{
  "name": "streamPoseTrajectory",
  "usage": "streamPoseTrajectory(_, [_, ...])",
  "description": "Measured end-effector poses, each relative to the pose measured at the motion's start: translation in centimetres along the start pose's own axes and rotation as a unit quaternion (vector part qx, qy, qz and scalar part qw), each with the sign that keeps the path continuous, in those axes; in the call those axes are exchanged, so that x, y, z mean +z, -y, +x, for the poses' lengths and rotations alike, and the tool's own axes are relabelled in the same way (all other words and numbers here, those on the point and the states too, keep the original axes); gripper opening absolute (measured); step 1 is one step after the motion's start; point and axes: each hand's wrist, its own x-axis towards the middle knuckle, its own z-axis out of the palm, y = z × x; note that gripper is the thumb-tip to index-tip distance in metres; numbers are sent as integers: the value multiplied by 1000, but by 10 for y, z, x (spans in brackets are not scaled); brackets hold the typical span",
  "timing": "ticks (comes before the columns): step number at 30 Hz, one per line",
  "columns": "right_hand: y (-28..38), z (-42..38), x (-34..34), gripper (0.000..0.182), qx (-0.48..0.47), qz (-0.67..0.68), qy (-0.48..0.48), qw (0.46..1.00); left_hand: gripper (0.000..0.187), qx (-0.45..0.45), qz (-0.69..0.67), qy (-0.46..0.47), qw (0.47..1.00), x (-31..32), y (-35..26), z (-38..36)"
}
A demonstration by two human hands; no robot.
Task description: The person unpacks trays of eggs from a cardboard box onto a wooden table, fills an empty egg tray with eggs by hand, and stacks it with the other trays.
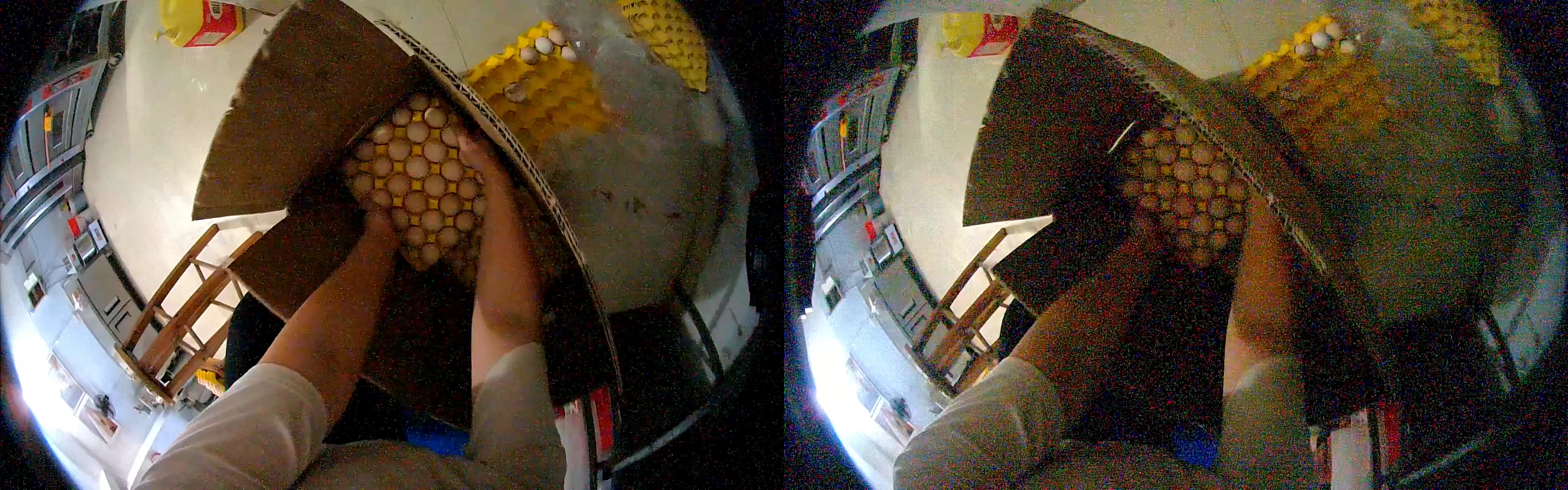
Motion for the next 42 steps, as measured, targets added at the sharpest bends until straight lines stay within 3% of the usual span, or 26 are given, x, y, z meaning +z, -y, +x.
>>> streamPoseTrajectory(2, [10, -3, -5, 78, 3, -5, 8, 1000, 67, -36, -16, 12, 999, 33, -17, -41])
streamPoseTrajectory(4, [21, -10, -7, 79, 10, -5, 14, 1000, 67, -35, -11, -47, 998, 47, -26, -56])
streamPoseTrajectory(8, [39, -35, -13, 80, 25, 17, 16, 999, 67, 3, -19, -23, 1000, 21, -19, -35])
streamPoseTrajectory(10, [49, -49, -15, 82, -10, 76, -4, 997, 72, 18, 44, -70, 996, 21, -19, -51])
streamPoseTrajectory(11, [34, -36, -10, 83, 77, 1, -12, 997, 72, 20, 43, -66, 997, 28, -23, -60])
streamPoseTrajectory(12, [35, -36, -11, 85, 167, -73, -18, 983, 74, 33, 24, -134, 990, 36, -23, -70])
streamPoseTrajectory(13, [33, -41, -9, 85, 166, -76, -20, 983, 75, 45, 4, -201, 979, 40, -23, -79])
streamPoseTrajectory(15, [49, -74, -8, 64, 109, -42, -61, 991, 76, 29, 8, -192, 981, 31, -16, -101])
streamPoseTrajectory(17, [62, -106, -14, 60, 88, -24, -50, 995, 77, 15, 9, -186, 982, 28, -9, -134])
streamPoseTrajectory(19, [34, -103, -30, 60, 75, -48, -33, 995, 77, -20, 145, -275, 950, 74, -12, -200])
streamPoseTrajectory(21, [23, -114, -43, 64, 39, -78, -10, 996, 76, -7, 104, -241, 965, 62, 7, -218])
streamPoseTrajectory(24, [38, -171, -52, 68, 59, -122, -27, 990, 70, 23, 93, -166, 982, 24, 29, -242])
streamPoseTrajectory(25, [43, -191, -57, 67, 63, -63, -4, 996, 68, 41, 108, -165, 980, 19, 31, -254])
streamPoseTrajectory(26, [12, -179, -12, 67, 58, 2, 24, 998, 66, 69, 123, -167, 976, -13, 26, -222])
streamPoseTrajectory(27, [15, -193, -9, 66, 111, 7, -2, 994, 62, 66, 177, -241, 952, -5, 21, -232])
streamPoseTrajectory(28, [25, -209, -4, 65, 160, 10, -26, 987, 62, 68, 157, -241, 955, -14, 24, -231])
streamPoseTrajectory(30, [47, -239, -3, 62, 116, 93, -43, 988, 58, 98, 213, -223, 946, -25, 26, -240])
streamPoseTrajectory(32, [31, -259, -5, 63, 84, 88, -33, 992, 54, 120, 185, -191, 956, -40, 32, -255])
streamPoseTrajectory(34, [46, -226, 2, 66, 93, 110, -43, 989, 52, 164, 217, -201, 941, -40, 34, -220])
streamPoseTrajectory(36, [4, -202, -17, 70, 14, 78, -4, 997, 51, 160, 176, -185, 954, -52, 45, -209])
streamPoseTrajectory(38, [8, -205, -26, 73, 11, 114, 39, 993, 53, 173, 133, -191, 957, -57, 57, -209])
streamPoseTrajectory(42, [73, -220, -47, 72, 28, 111, 153, 982, 55, 168, 81, -216, 958, -36, 65, -218])
